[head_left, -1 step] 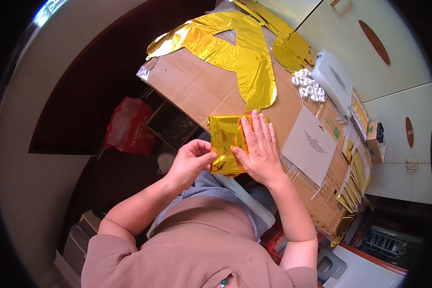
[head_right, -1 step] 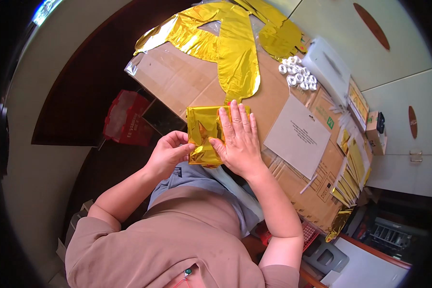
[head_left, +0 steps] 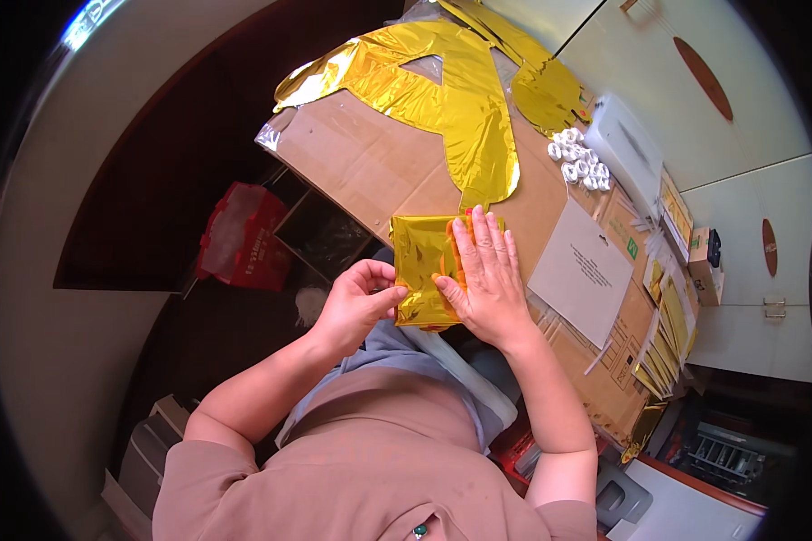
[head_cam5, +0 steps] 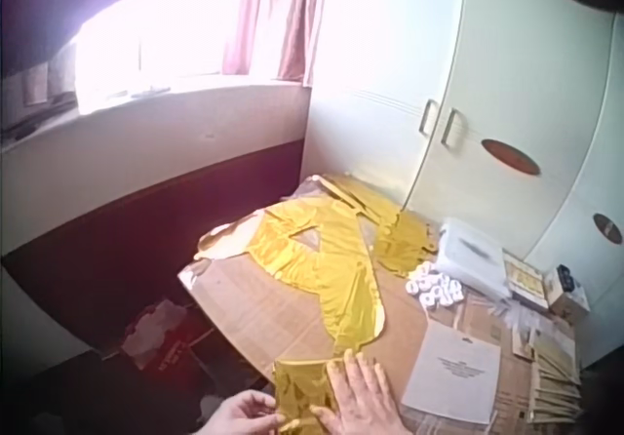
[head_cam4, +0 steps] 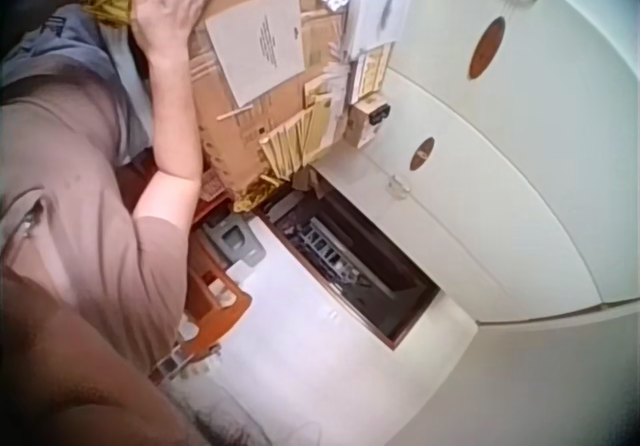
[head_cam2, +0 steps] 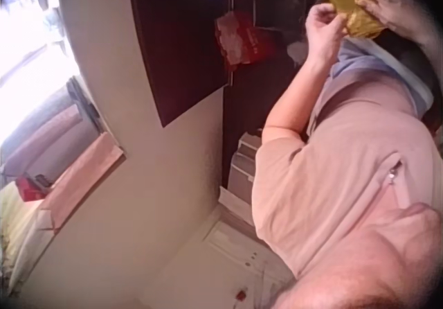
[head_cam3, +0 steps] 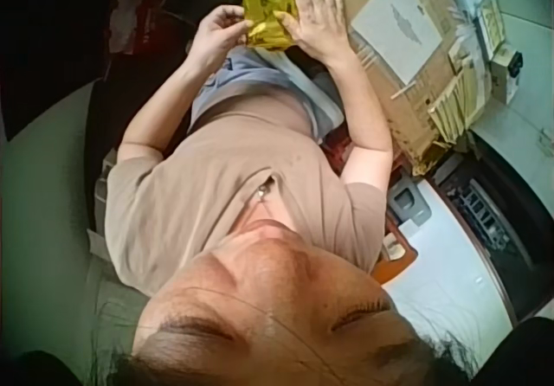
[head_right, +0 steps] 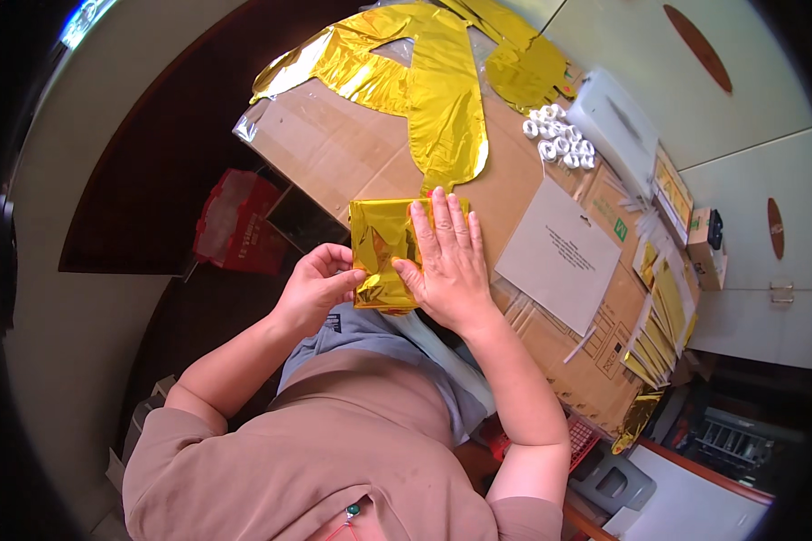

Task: Folding uninflated gold foil balloons and placing them into clear plastic packaging sleeves.

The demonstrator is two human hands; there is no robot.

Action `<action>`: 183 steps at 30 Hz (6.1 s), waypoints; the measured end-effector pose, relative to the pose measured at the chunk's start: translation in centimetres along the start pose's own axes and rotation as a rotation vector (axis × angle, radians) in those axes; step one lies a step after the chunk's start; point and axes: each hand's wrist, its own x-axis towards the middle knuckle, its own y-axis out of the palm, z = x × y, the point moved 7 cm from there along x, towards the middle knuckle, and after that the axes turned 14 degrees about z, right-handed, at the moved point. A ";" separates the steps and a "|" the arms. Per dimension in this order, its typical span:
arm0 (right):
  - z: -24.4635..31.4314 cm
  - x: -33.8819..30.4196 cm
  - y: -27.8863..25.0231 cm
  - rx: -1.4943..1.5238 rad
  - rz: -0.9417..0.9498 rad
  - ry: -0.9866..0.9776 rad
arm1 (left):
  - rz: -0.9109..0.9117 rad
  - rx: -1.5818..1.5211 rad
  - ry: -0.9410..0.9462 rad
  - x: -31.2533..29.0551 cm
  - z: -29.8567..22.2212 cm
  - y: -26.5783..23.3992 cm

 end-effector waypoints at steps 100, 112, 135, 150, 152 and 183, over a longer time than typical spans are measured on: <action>5.6 -4.5 -0.5 -0.283 -0.300 -0.339 | 0.229 -0.628 -0.284 -2.7 2.7 3.1; 5.2 -9.6 -0.3 0.266 -0.315 -0.045 | 0.082 -0.138 -0.176 -0.6 1.9 1.6; 5.5 -9.2 9.7 2.269 -0.264 0.471 | -0.005 -0.099 -0.127 -0.2 0.7 -0.7; 7.0 -9.9 10.4 2.296 -0.219 0.506 | 0.070 -0.004 -0.062 0.9 -0.1 0.2; 7.0 -9.8 10.6 2.304 -0.228 0.499 | 0.055 -0.022 -0.073 1.0 0.0 0.1; 6.7 -9.5 10.6 2.358 -0.305 0.469 | -0.139 1.105 0.091 -0.3 -6.4 1.9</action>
